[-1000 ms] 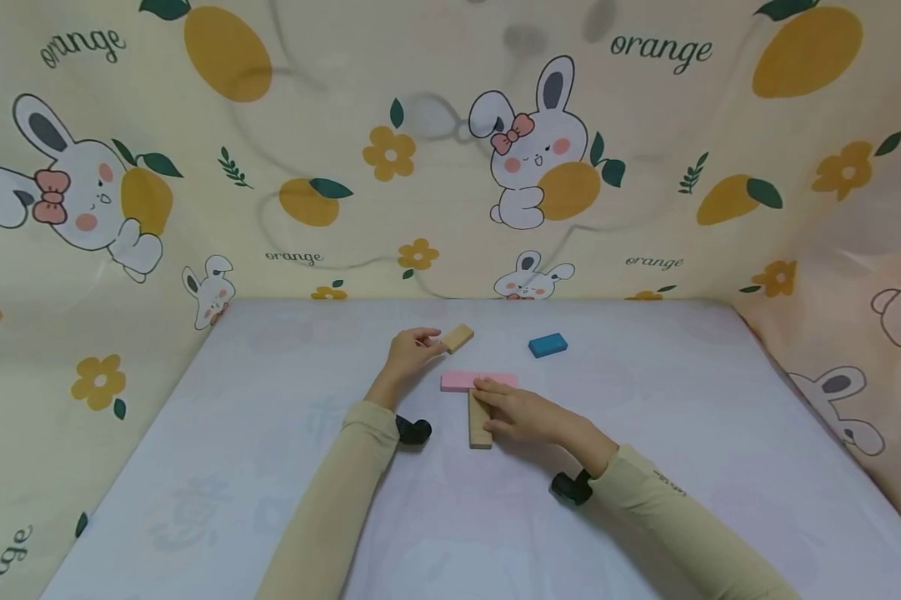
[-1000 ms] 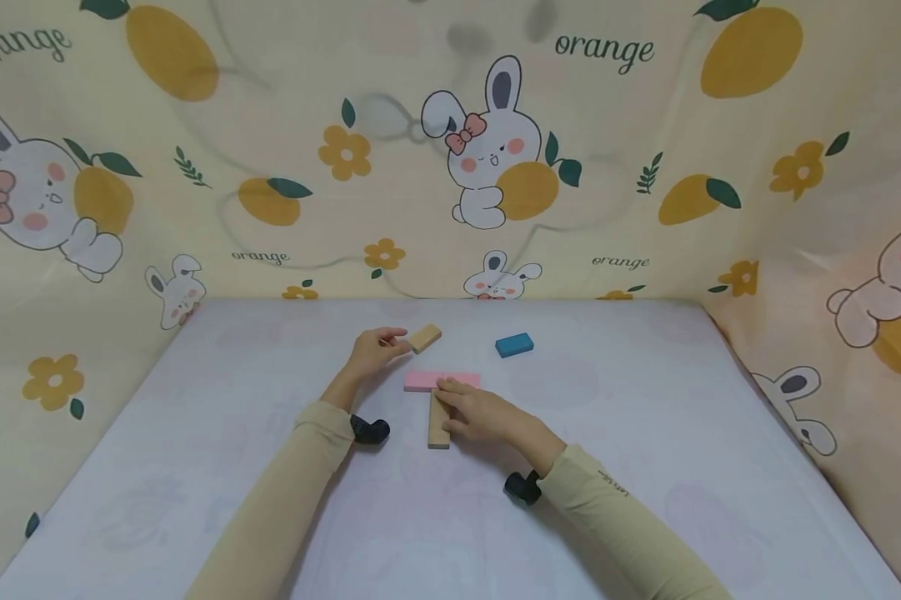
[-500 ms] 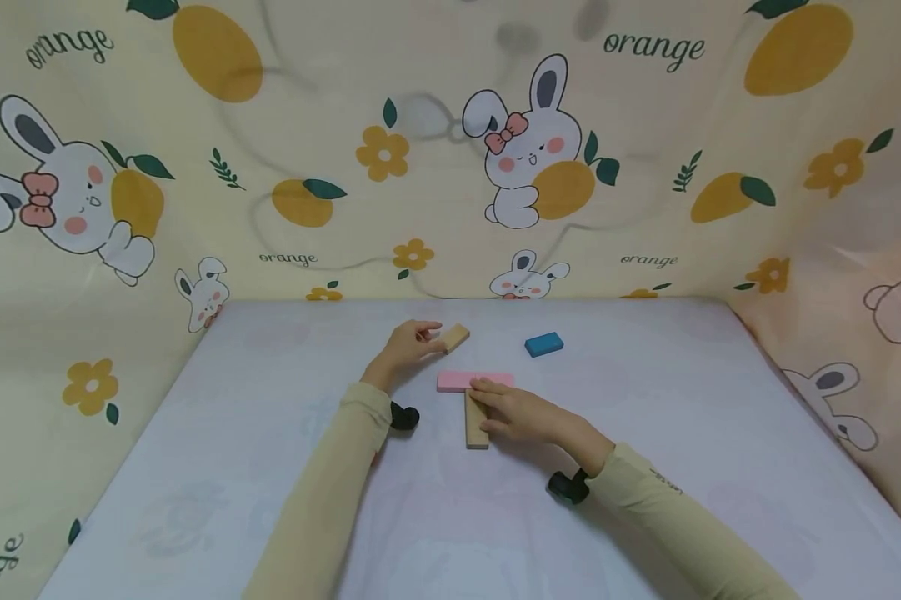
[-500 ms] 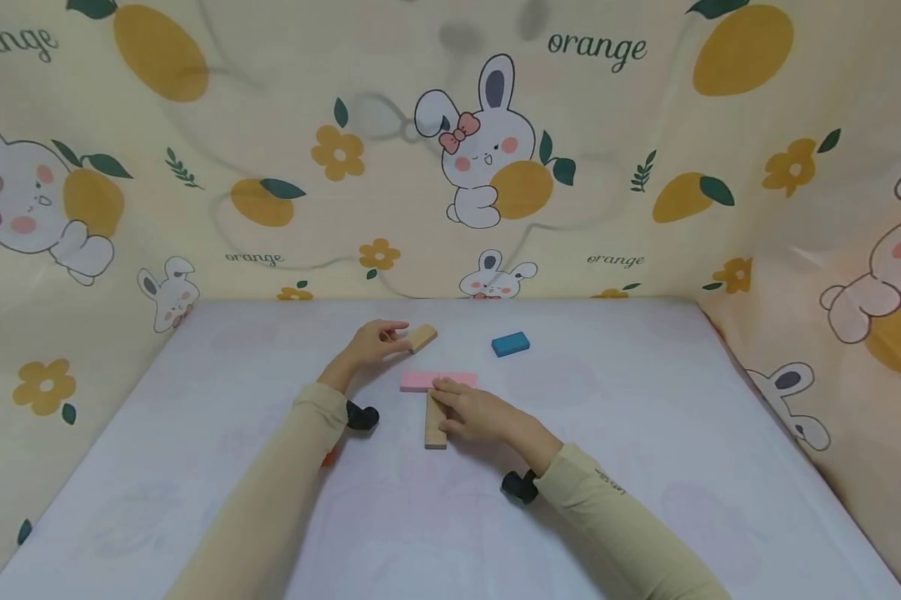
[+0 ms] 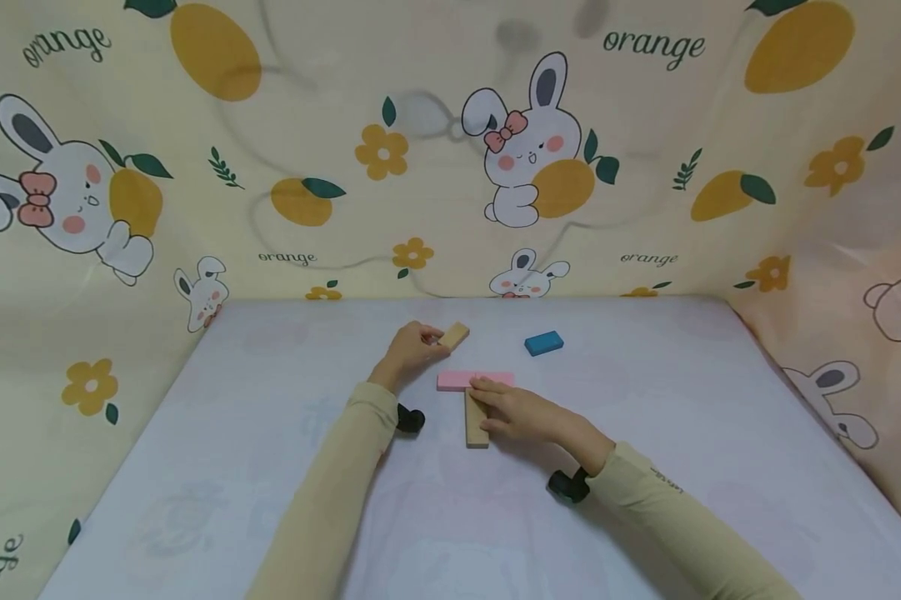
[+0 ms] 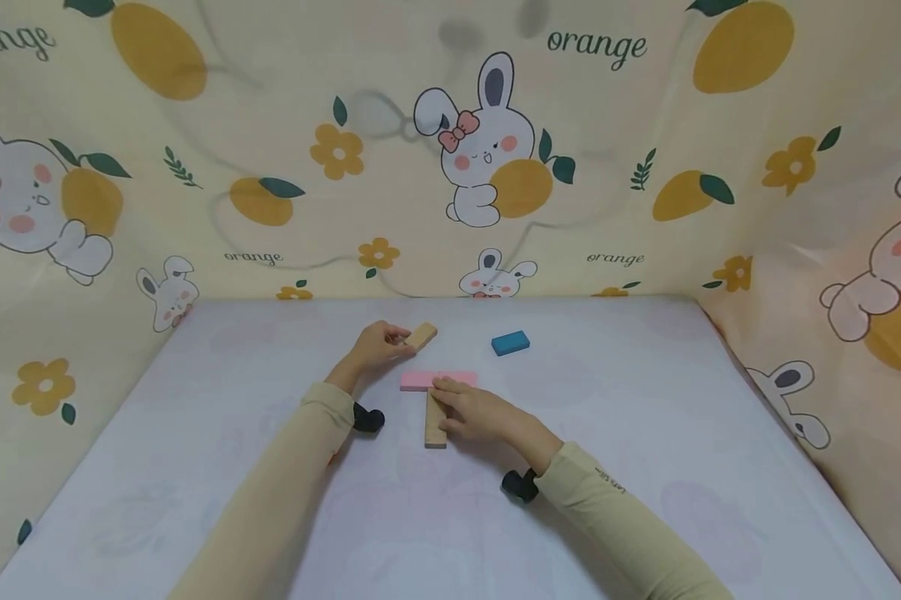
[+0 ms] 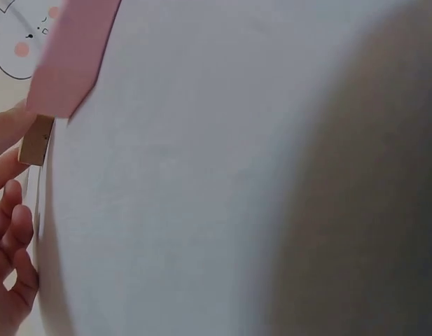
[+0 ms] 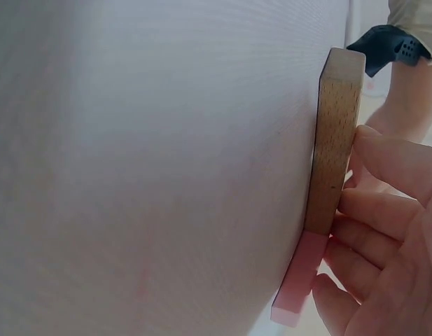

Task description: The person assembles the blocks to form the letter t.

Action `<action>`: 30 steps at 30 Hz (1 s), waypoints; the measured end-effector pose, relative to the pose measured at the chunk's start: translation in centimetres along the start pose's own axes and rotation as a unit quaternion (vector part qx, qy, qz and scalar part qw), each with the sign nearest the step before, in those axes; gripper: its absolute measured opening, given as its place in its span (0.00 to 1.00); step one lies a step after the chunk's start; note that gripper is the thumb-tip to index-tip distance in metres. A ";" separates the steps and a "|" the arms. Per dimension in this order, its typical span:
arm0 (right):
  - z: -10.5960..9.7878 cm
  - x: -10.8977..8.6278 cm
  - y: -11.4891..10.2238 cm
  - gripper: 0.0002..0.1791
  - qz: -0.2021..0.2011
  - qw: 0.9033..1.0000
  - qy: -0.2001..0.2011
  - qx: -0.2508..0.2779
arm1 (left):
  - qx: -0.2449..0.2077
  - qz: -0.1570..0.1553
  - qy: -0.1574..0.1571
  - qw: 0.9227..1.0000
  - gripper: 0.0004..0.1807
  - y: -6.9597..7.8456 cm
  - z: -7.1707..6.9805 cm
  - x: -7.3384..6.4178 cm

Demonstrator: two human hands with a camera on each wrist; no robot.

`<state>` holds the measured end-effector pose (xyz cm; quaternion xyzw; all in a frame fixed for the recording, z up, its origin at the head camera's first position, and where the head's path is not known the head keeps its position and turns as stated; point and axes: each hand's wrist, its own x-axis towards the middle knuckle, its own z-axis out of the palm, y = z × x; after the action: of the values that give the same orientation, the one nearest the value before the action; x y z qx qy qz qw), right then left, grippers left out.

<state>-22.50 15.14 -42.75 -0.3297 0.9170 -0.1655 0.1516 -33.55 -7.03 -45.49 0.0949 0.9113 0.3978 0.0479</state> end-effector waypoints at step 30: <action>0.0 0.0 0.0 0.32 0.003 1.000 0.000 -0.003 | 0.087 0.065 -0.162 0.981 0.41 -0.1 -1.2 1.9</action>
<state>-22.52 15.11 -42.72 -0.3275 0.9185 -0.1622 0.1511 -35.66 -7.56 -44.76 0.2209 0.9146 0.2983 0.1603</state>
